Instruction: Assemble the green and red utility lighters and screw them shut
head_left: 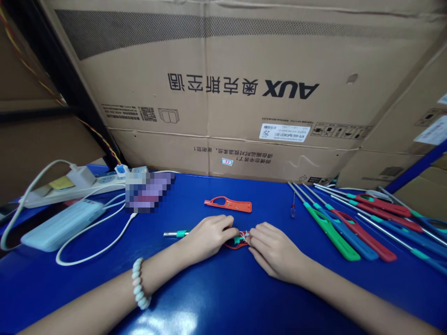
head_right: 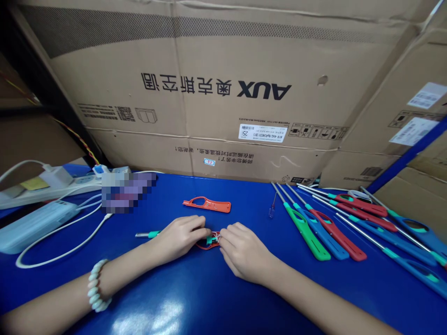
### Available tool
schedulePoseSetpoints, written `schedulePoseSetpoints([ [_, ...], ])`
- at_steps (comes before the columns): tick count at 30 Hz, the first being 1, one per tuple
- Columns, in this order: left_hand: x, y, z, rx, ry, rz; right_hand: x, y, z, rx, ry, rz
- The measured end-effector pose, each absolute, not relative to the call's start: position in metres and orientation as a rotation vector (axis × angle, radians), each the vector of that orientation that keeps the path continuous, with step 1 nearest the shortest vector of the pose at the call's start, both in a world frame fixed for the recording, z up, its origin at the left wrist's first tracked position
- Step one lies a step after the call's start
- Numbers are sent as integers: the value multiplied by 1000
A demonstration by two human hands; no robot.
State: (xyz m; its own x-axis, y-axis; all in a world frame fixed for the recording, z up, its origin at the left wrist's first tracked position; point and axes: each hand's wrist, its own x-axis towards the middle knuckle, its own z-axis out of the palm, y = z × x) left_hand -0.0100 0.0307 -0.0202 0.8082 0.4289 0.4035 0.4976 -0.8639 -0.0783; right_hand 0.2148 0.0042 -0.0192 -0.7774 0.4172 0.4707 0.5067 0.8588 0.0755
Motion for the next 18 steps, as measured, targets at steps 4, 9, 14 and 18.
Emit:
schedulePoseSetpoints([
  [4, -8, 30, -17, -2772, -671, -558, 216, 2, -16, -678, -2640, -299],
  [9, -7, 27, -14, -2744, -585, -480, 216, 3, -13, -676, -2652, -297],
  [14, -11, 21, -8, -2797, -611, -362, 217, 5, -16, -681, -2616, -384],
  [18, -14, 24, -3, -2933, -709, -397, 218, 7, -23, -703, -2566, -489],
])
